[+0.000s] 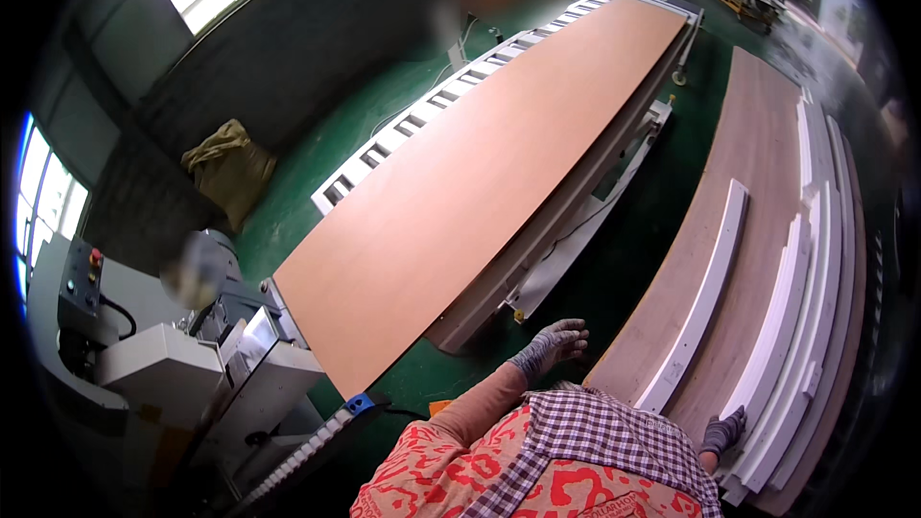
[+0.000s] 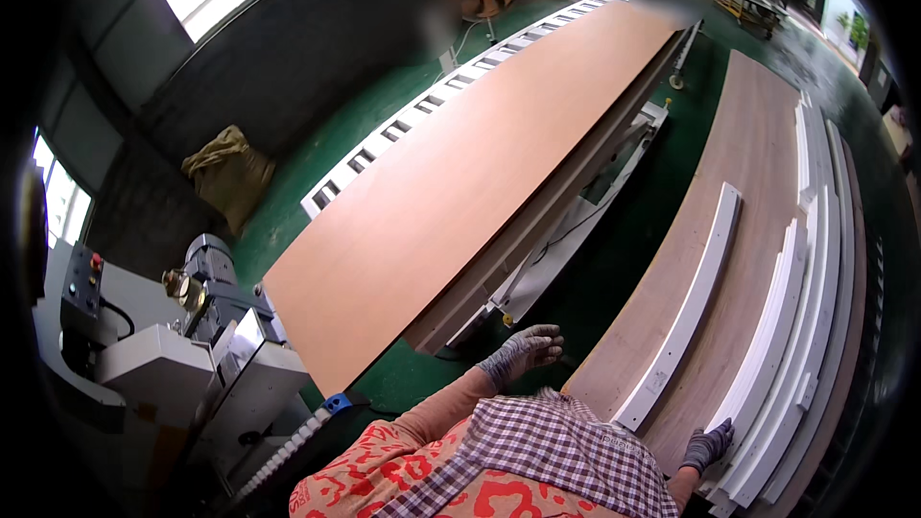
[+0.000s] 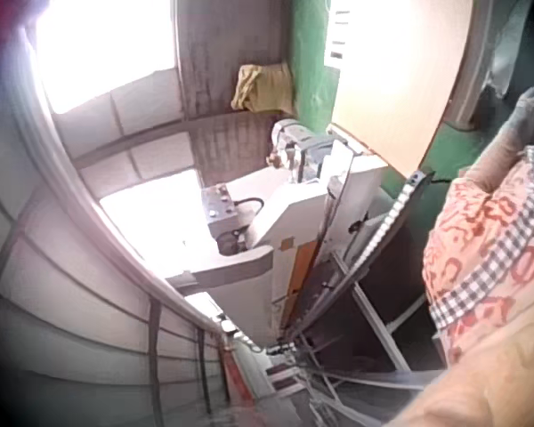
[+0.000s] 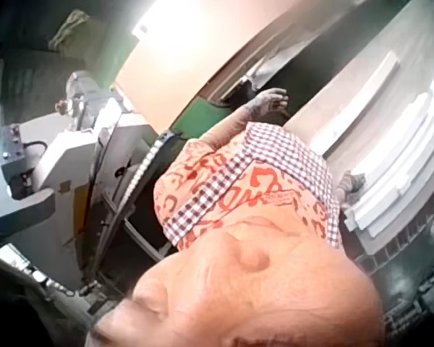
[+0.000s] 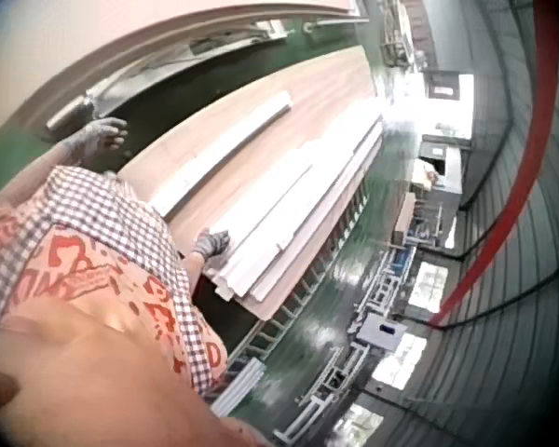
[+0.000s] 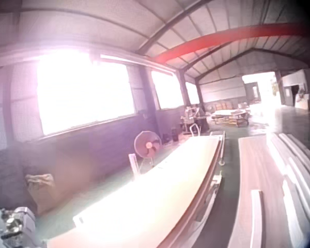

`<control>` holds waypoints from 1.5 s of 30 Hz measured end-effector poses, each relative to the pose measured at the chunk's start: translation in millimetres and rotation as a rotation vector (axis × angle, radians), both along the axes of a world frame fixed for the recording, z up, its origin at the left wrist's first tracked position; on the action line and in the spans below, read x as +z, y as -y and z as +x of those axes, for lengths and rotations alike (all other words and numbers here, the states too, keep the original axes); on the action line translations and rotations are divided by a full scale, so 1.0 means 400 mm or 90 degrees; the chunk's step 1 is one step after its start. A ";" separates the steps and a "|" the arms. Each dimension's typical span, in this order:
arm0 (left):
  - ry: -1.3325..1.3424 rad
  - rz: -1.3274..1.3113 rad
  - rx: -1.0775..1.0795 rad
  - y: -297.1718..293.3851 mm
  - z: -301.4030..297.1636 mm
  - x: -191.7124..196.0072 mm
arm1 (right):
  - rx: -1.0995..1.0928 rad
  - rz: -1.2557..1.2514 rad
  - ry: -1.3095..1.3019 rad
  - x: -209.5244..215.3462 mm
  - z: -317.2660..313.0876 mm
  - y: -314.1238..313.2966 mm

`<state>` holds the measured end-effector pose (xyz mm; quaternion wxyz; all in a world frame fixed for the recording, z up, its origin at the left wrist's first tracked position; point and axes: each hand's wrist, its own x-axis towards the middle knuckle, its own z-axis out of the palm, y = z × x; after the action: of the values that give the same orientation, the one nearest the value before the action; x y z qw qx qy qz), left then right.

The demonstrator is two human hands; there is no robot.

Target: The person repeatedly picks up white wooden planks from a stack on a workbench and feeds them one by one into a processing machine. The person wears gloves and handles the planks with both hands, placing them into the machine's input slot and then retrieving them to return to the stack. The task is performed in a repetitive loop throughout the clip.

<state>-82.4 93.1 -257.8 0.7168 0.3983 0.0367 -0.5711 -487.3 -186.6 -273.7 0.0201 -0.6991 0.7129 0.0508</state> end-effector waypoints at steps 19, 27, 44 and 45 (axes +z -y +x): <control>0.157 -0.161 0.630 -0.636 0.080 0.066 | 0.032 0.065 0.078 -0.262 0.415 0.024; 0.179 -0.173 0.558 -0.601 0.121 0.054 | -0.050 0.153 0.100 -0.108 0.527 0.005; 0.249 -0.112 0.737 -0.605 0.112 0.152 | 0.034 0.164 0.080 -0.208 0.499 0.113; 0.262 -0.080 0.766 -0.625 0.100 0.157 | 0.033 0.165 0.072 -0.219 0.504 0.126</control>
<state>-42.3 343.0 -194.9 0.9266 0.3666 0.0820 0.0182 -285.8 -237.0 -361.1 0.1494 -0.7104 0.6800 0.1034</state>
